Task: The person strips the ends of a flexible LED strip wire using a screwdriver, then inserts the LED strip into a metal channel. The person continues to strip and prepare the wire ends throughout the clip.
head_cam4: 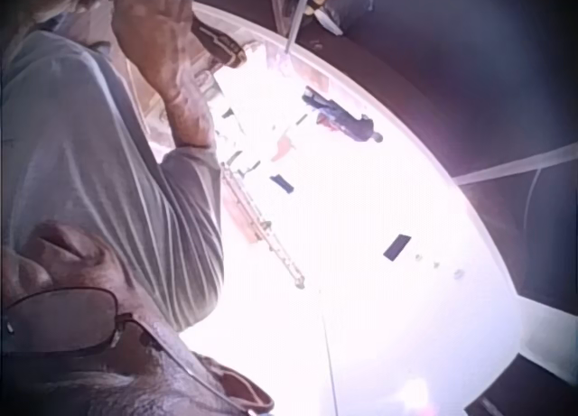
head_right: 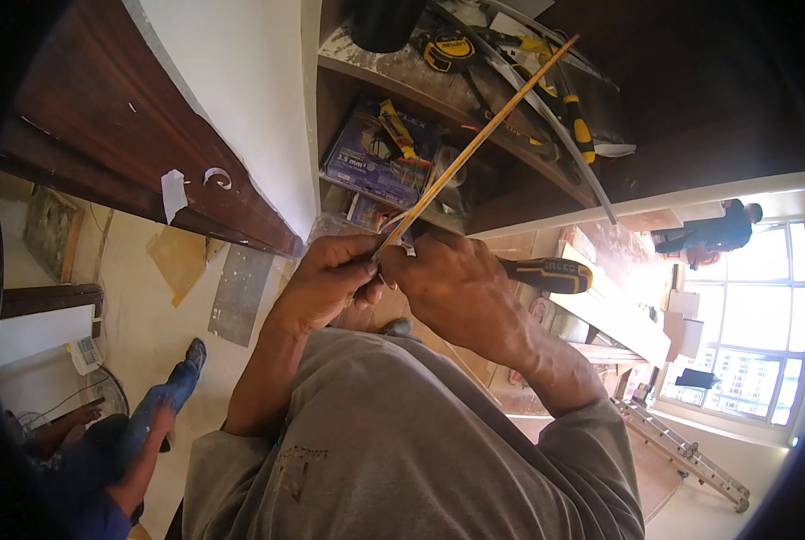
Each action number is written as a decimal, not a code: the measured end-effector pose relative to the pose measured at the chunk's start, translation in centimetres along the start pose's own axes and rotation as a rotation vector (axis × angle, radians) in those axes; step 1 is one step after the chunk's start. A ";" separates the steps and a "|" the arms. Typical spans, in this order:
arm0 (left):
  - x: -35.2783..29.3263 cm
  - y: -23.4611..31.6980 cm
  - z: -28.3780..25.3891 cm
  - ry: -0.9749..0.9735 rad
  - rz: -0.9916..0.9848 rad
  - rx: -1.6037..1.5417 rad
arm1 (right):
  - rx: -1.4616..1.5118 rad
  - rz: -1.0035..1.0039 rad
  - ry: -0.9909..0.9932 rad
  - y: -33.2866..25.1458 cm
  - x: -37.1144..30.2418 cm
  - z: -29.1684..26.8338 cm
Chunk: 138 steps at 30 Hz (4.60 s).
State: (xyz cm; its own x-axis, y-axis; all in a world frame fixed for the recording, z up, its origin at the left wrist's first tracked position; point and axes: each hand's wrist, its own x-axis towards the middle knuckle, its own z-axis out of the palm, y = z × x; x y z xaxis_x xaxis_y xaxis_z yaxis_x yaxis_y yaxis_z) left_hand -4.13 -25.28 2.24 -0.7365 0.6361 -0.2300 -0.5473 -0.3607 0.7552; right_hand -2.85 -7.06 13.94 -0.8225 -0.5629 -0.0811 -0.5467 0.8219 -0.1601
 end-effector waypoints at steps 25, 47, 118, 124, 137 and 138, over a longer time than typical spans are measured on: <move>0.3 0.3 0.1 0.078 -0.067 0.062 | -0.140 0.046 -0.007 2.0 0.4 0.0; 0.1 -0.4 -0.1 -0.046 -0.063 0.064 | 0.017 0.052 -0.013 0.7 -1.4 0.6; 0.0 1.0 2.3 -0.255 -0.068 0.016 | 1.343 0.565 0.458 2.2 -2.9 6.0; -1.3 0.8 2.2 -0.188 -0.067 0.041 | 1.259 0.603 0.396 2.1 -2.3 6.5; -0.3 -1.7 1.5 -0.098 -0.156 -0.381 | 1.906 0.493 0.515 2.9 -3.6 7.5; -0.1 -1.7 1.8 -0.100 -0.147 -0.386 | 2.014 0.491 0.593 2.8 -4.0 7.4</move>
State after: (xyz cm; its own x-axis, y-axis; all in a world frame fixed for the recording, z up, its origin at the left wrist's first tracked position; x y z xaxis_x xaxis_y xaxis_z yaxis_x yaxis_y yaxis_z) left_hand -2.37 -23.53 2.05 -0.6078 0.7560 -0.2431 -0.7664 -0.4782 0.4289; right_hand 0.09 -3.13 6.49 -0.9658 0.0231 -0.2584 0.2033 -0.5513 -0.8092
